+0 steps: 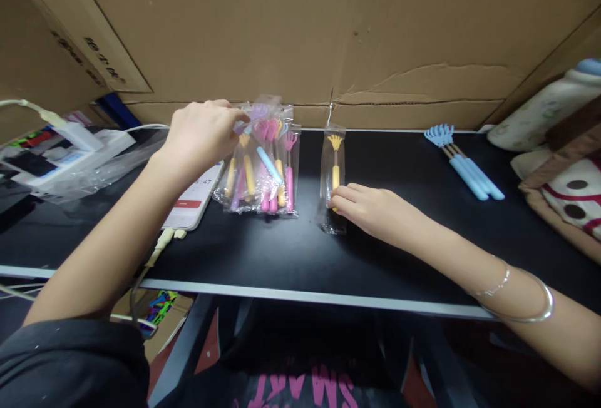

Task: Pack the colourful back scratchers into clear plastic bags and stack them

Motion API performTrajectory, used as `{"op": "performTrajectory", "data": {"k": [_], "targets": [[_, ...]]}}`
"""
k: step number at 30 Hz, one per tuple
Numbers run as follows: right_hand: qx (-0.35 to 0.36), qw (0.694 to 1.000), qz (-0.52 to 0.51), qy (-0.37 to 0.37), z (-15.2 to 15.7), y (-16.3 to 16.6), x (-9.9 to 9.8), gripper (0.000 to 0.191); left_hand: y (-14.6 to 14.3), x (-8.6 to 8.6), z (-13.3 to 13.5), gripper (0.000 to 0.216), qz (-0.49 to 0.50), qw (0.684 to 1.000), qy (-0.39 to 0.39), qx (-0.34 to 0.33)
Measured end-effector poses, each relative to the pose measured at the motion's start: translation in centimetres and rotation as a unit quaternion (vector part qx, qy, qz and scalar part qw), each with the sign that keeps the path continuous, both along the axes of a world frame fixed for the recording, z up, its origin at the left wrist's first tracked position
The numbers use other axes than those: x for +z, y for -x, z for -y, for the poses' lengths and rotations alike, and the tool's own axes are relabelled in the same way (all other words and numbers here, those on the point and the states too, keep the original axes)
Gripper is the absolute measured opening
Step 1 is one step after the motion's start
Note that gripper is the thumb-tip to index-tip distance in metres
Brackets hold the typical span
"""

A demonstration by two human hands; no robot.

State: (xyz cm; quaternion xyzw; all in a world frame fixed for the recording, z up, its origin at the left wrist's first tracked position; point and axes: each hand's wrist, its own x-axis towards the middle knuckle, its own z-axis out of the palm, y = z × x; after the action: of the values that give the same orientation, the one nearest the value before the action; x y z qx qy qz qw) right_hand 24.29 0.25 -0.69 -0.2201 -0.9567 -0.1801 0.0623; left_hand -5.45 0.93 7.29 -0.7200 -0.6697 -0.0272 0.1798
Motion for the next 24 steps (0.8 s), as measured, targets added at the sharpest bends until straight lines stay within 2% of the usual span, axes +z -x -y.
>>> {"op": "performTrajectory", "data": {"k": [3,11,16,24], "targets": [[-0.001,1.0,-0.003,0.008,0.0,0.0,-0.1,0.015,0.2,0.1,0.1,0.04,0.016,1.0,0.013,0.021],[-0.012,0.997,-0.037,0.067,-0.5,0.0,0.0,0.016,-2.1,-2.2,-1.8,0.042,-0.004,0.998,0.057,0.022],[-0.03,0.994,-0.048,0.095,-0.3,0.0,0.5,0.019,-1.9,-2.2,-2.5,0.048,0.064,0.995,0.072,-0.025],[-0.074,0.994,-0.017,0.084,0.0,0.4,0.8,0.017,-0.7,-2.1,-2.7,0.04,0.166,0.975,0.085,-0.118]]}}
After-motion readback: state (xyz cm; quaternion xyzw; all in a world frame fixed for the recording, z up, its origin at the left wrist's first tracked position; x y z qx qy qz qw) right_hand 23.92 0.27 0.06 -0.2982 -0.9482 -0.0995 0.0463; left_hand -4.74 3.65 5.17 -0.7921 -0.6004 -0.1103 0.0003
